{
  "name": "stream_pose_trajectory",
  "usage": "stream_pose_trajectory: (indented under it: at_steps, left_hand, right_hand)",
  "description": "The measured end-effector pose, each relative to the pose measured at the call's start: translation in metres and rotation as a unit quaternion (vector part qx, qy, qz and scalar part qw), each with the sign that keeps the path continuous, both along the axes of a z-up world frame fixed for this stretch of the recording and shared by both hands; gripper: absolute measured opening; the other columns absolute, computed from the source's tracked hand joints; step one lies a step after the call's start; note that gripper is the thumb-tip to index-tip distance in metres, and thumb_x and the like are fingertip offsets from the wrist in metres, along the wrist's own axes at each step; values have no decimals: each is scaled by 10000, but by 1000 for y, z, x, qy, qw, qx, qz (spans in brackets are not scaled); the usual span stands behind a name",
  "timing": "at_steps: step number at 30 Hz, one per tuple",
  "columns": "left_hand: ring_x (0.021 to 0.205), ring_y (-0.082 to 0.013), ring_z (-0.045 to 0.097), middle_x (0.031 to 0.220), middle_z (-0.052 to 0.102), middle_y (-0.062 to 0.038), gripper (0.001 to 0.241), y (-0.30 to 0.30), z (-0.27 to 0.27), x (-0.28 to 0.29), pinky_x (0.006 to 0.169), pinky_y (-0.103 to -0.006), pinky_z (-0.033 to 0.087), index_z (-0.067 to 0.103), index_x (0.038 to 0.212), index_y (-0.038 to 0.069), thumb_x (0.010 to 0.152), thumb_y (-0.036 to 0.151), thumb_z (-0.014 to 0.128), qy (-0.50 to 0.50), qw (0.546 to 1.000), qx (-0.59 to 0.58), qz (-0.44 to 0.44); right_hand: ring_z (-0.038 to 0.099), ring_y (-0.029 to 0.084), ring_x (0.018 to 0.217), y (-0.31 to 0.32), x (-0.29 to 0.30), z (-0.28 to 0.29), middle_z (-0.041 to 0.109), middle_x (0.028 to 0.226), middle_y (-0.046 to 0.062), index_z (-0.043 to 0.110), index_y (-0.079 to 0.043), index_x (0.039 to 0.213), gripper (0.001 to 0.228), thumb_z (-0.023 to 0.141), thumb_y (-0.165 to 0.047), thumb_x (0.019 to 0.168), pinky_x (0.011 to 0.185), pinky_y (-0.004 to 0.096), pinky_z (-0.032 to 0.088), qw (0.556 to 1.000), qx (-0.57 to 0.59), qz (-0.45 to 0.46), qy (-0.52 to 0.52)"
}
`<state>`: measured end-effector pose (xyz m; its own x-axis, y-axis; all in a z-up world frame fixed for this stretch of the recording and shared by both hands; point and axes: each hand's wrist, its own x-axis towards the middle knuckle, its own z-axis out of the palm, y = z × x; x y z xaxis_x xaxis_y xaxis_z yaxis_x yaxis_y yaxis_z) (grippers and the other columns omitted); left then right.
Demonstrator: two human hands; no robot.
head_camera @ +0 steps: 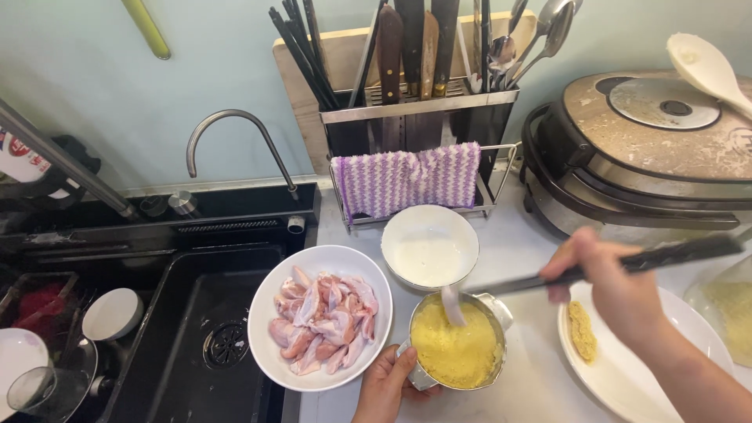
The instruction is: Coating raw chicken wings with batter and breadcrumbs using chopsticks.
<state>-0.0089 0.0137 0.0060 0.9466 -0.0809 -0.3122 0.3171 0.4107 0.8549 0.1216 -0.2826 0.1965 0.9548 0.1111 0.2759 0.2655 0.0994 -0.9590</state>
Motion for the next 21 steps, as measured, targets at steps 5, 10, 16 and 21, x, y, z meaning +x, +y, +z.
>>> stream_pose_trajectory:
  at_steps: [5,10,16,21]
  left_hand:
    - [708,-220,787,921,805,-99,361,0,2,0,545,-307,614,679,1116,27,1005,349,558,3,1000,-12,4]
    - [721,-242,795,941,803,-133,360,2,-11,0,553,-314,626,668,1116,13,1019,341,555,5,1000,-19,-4]
    - [815,-252,790,956,809,-143,314,-8,-20,9,662,-390,665,674,1131,-25,967,231,593,22,990,-136,32]
    - [872,-175,758,945,828,-106,308,-2,-156,29,824,-354,611,748,1114,-54,945,189,666,-83,992,-70,67]
  right_hand:
    - [709,192,540,41,-29,19,752,641,112,823,20,829,338,604,-214,936,527,331,587,946,-299,117,37]
    - [688,154,545,42,2,26,761,647,97,822,13,834,418,544,-255,993,519,307,564,964,-242,104,22]
    - [609,138,559,109,65,88,724,673,107,817,-30,811,605,478,-473,1045,537,293,496,948,-317,13,25]
    - [656,126,540,166,124,55,762,724,28,771,-61,803,577,589,-598,906,503,293,514,880,-449,78,133]
